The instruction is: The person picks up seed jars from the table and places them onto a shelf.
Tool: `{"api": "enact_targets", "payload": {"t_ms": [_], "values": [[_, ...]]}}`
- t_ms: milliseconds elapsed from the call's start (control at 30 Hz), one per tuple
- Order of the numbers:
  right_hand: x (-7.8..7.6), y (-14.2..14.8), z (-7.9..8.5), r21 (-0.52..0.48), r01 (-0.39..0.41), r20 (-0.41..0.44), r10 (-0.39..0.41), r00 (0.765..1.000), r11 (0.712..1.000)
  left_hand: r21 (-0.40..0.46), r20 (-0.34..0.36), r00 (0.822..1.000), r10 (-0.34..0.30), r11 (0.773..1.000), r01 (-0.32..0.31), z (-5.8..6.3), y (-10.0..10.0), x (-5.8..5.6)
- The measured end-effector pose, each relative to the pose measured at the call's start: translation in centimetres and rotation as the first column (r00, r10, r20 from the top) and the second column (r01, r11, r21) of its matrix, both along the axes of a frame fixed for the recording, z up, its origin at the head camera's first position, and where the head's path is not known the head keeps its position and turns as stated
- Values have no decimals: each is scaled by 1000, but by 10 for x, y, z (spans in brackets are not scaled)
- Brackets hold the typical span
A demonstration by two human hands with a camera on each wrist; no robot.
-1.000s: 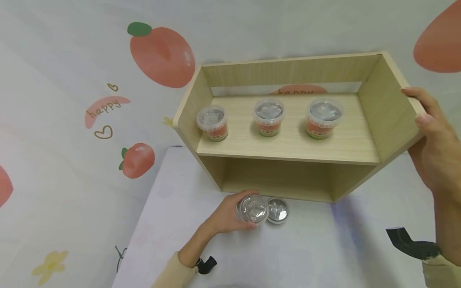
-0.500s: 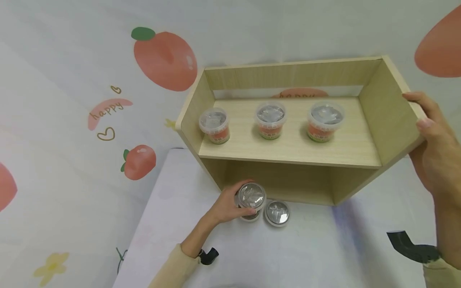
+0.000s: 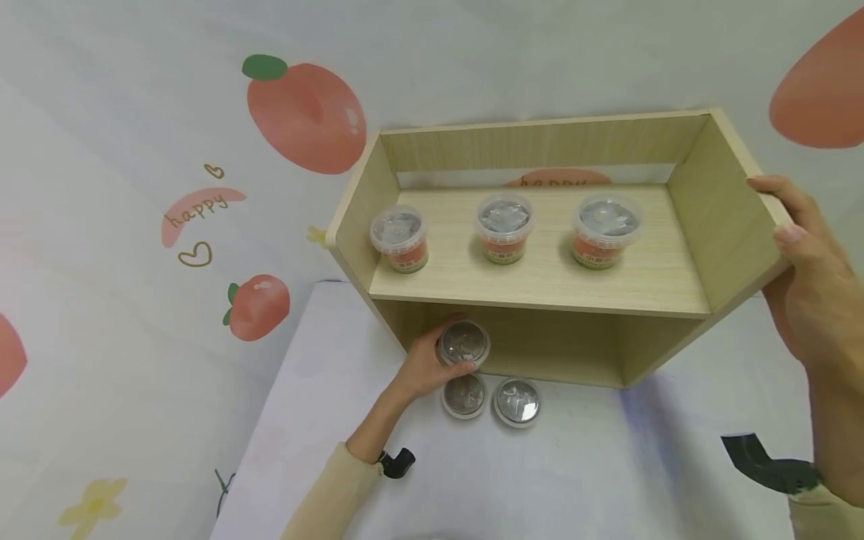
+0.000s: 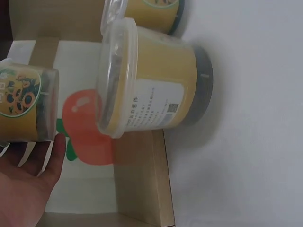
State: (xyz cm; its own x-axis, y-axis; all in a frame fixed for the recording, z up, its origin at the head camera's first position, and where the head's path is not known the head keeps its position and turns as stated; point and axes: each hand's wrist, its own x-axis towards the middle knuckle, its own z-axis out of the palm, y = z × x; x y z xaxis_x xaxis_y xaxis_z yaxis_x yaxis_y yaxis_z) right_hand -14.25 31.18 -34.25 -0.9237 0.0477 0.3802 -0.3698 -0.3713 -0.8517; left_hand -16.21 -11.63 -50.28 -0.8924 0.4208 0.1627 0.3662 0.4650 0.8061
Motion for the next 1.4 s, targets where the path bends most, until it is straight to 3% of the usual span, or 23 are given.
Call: {"api": "enact_targets", "payload": {"t_ms": [300,533,800,1100,1300,1400], "values": [[-1,-1,-1,16,-7,-21,7,1000,1000,1,-14,998,62,998,-62,-10,1,-16],[-2,-3,-2,3,-8,-14,8,1000,1000,-26,18,993,118,993,-118,-19,3,-26],[0,-3,0,-4,-8,-7,8,1000,1000,29,34,991,131,991,-132,-32,2,-38],[1,-5,1,-18,-49,-42,48,998,999,148,103,985,142,977,-156,-49,1,-43],[1,-8,2,-8,-48,-46,48,998,999,93,152,969,193,974,-208,-57,3,-45],[1,-8,2,0,-44,-45,44,998,999,84,154,970,188,976,-202,-62,4,-46]]}}
